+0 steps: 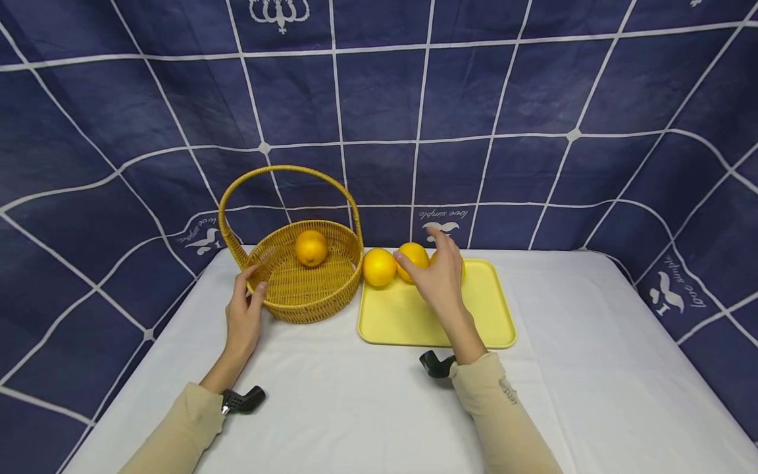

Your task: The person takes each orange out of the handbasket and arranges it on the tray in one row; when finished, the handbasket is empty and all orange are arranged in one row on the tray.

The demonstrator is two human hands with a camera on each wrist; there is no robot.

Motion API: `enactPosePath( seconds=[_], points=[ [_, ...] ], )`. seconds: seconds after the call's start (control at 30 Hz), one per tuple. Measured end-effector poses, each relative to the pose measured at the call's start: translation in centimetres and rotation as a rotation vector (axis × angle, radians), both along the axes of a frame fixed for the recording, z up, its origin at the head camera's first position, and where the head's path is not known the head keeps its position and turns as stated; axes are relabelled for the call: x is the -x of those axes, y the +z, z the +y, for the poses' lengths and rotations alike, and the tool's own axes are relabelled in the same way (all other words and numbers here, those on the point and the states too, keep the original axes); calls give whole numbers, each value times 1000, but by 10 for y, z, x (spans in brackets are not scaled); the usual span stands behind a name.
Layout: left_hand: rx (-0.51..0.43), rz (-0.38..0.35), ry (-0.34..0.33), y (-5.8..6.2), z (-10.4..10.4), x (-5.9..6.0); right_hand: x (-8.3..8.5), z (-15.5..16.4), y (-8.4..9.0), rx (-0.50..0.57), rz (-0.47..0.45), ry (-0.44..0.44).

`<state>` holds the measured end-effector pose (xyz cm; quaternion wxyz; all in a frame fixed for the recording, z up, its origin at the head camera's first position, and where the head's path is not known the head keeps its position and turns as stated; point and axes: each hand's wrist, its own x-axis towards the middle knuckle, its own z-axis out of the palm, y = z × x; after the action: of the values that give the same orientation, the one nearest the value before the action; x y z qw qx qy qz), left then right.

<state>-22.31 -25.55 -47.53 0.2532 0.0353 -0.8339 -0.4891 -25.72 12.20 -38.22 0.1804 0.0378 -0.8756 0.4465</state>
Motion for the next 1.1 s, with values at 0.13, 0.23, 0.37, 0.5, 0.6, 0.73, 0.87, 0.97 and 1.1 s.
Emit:
enactPosePath(
  seconds=[0.13, 0.23, 0.37, 0.5, 0.6, 0.73, 0.87, 0.97, 1.1],
  points=[
    [2, -3, -2, 0, 0, 0, -3, -7, 0, -8, 11, 18],
    [1, -1, -3, 1, 0, 0, -5, -11, 1, -11, 11, 33],
    [2, -8, 6, 1, 0, -1, -8, -18, 1, -7, -16, 64],
    [-3, -16, 8, 1, 0, -2, -12, -31, 0, -10, -22, 101],
    [-3, -5, 1, 1, 1, -1, -15, -44, -2, -20, -6, 130],
    [-3, 14, -9, 0, 0, 0, -17, -64, -6, -32, 12, 175],
    [-10, 21, -19, -1, -1, 2, -13, -84, -6, -36, 25, 228],
    [-15, 21, -17, -1, -1, 3, -6, -100, -3, -55, 38, 277],
    [-17, 25, -10, -1, -2, 2, 5, -121, 0, -97, 18, 335]
  ],
)
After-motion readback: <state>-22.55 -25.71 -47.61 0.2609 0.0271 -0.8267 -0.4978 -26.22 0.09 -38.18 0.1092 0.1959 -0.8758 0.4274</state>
